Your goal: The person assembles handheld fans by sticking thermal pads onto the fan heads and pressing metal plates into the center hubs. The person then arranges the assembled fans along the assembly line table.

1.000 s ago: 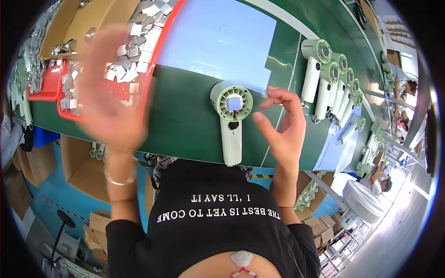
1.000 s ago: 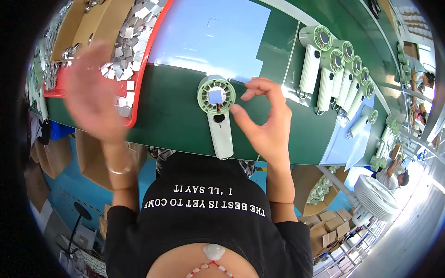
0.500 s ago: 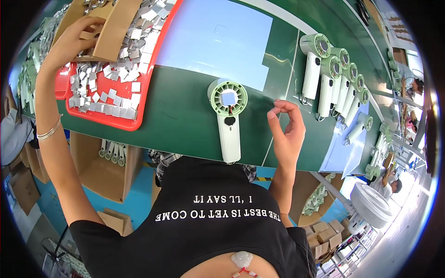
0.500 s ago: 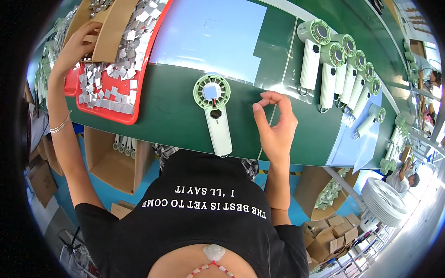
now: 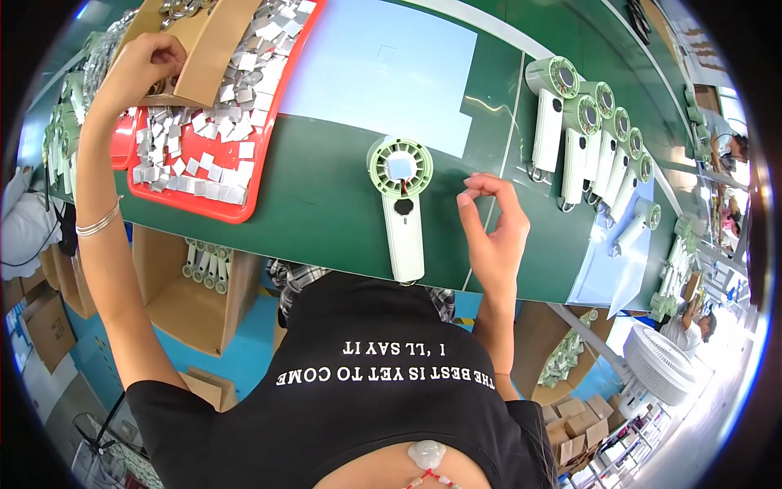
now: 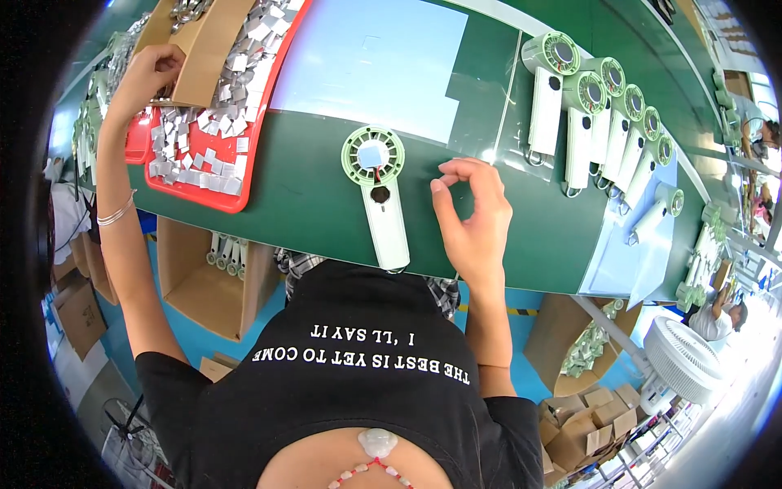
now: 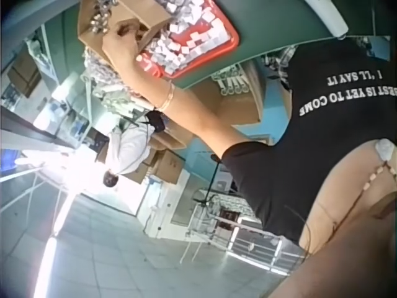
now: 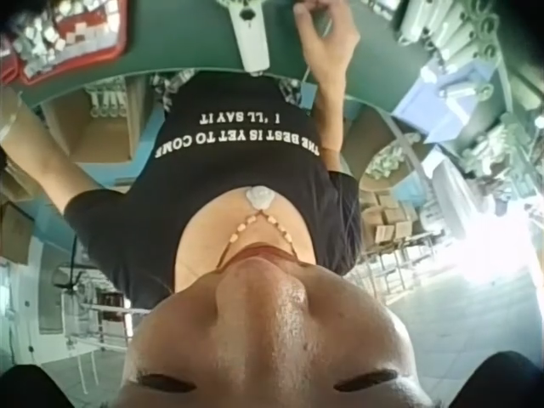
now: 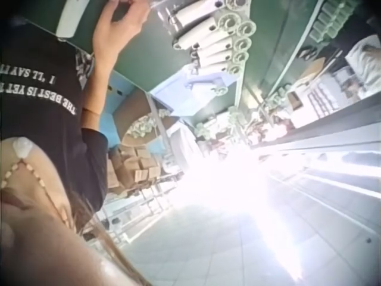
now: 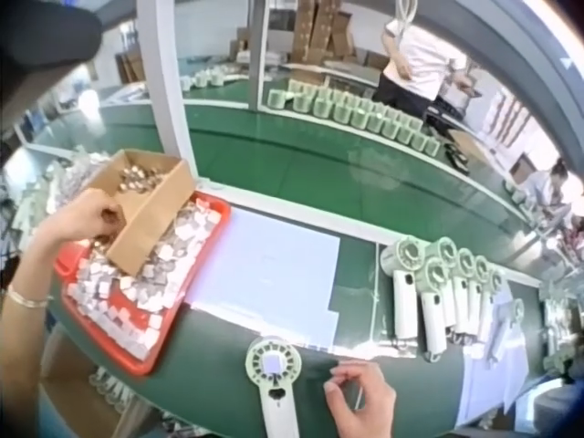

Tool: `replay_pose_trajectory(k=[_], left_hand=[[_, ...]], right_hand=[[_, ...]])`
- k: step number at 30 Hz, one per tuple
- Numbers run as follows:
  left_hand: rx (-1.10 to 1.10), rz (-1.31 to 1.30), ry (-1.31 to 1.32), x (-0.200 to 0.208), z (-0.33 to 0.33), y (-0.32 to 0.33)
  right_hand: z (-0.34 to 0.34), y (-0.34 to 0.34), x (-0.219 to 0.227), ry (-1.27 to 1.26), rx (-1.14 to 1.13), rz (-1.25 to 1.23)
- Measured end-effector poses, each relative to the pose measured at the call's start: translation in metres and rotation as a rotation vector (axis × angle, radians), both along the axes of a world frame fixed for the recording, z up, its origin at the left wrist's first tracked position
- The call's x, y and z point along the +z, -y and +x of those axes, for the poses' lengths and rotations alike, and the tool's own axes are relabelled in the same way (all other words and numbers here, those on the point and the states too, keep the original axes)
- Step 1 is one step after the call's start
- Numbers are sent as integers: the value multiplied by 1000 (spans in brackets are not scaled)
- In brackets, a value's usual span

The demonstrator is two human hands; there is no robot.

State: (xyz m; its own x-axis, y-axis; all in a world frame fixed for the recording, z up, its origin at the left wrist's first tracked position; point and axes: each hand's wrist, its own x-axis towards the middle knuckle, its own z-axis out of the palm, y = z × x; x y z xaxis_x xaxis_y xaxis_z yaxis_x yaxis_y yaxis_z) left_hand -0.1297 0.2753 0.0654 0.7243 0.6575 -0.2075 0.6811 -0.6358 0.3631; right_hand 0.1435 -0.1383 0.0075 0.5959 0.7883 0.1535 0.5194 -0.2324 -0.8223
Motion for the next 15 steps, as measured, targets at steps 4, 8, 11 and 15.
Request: replay_pose_trajectory(k=[4, 8, 11, 15], left_hand=[[172, 114, 277, 10, -2, 23], [275, -92, 976, -1, 41, 128], [227, -742, 993, -10, 67, 234], [220, -1091, 1001, -46, 84, 291]], right_hand=[[-4, -1, 5, 1, -14, 71], [-17, -4, 18, 197, 17, 205], [-31, -12, 32, 317, 323, 370], [-31, -15, 32, 421, 487, 358]])
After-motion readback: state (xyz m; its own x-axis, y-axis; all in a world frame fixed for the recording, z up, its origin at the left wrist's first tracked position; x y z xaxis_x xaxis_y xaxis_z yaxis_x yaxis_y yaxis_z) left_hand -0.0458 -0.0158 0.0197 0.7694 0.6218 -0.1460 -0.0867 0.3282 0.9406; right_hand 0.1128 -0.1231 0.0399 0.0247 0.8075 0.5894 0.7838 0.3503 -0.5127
